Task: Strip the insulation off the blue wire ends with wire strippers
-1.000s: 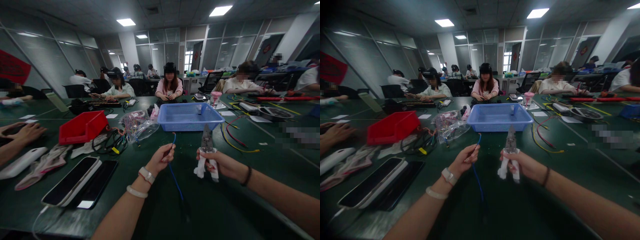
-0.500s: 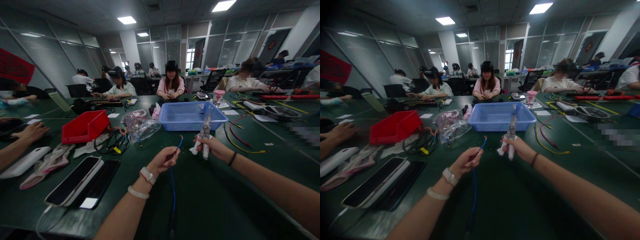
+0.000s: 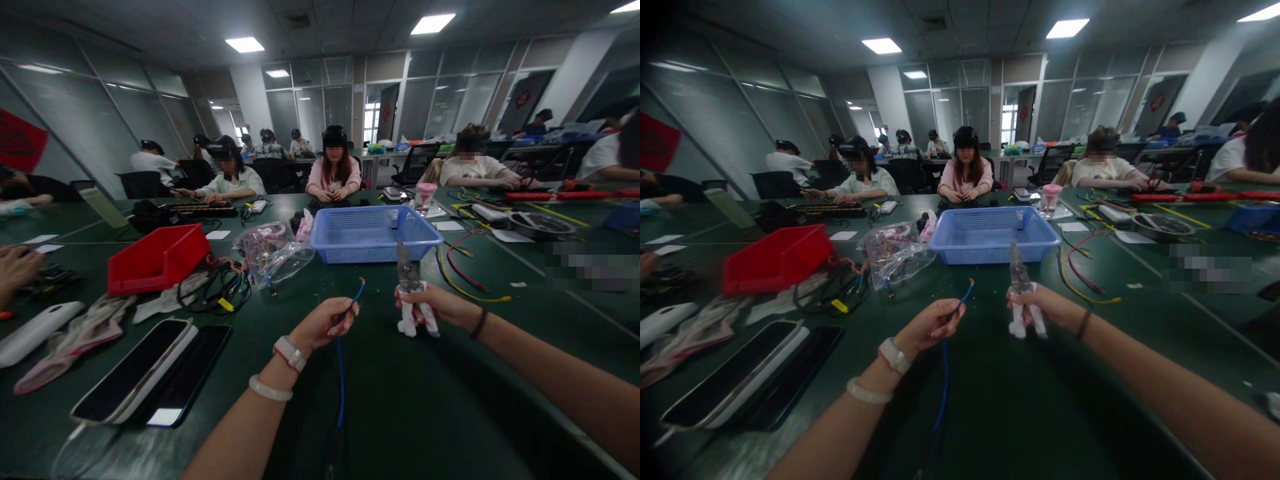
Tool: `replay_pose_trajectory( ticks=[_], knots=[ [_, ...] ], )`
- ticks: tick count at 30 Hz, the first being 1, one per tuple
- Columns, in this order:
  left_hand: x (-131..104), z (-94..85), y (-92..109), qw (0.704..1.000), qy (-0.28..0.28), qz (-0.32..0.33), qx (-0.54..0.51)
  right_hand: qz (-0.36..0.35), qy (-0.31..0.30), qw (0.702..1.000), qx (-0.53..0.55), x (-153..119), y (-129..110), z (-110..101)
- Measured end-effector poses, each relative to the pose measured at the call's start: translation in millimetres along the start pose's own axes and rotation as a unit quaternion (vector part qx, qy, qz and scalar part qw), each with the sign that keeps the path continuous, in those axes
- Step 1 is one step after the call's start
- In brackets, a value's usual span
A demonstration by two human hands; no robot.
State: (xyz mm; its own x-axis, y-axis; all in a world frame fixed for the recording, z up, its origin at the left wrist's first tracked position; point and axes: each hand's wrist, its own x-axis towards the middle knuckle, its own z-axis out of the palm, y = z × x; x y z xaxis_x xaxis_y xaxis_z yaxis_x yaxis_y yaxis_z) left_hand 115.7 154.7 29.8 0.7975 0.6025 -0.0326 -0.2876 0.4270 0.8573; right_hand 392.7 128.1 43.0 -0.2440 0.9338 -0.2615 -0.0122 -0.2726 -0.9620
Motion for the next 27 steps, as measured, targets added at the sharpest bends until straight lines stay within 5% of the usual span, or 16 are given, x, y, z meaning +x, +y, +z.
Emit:
replay_pose_trajectory(
  ticks=[7, 12, 18, 27],
  knots=[
    [0.2, -1.3, -1.2, 1.000, 0.015, -0.003, 0.014, -0.139, 0.160, 0.977, 0.034, 34.4, -20.9, -11.9],
    [1.3, -2.7, -3.4, 0.999, 0.024, -0.016, 0.017, -0.173, 0.192, 0.965, 0.044, 11.5, -42.3, -19.0],
    [4.1, -0.8, -7.9, 0.998, 0.031, -0.031, 0.038, -0.161, 0.196, 0.967, 0.020, -23.1, -9.7, -5.9],
    [4.8, -0.3, -12.4, 0.991, 0.011, -0.093, 0.092, -0.167, 0.221, 0.957, -0.091, -34.2, 25.5, 5.2]
  ],
)
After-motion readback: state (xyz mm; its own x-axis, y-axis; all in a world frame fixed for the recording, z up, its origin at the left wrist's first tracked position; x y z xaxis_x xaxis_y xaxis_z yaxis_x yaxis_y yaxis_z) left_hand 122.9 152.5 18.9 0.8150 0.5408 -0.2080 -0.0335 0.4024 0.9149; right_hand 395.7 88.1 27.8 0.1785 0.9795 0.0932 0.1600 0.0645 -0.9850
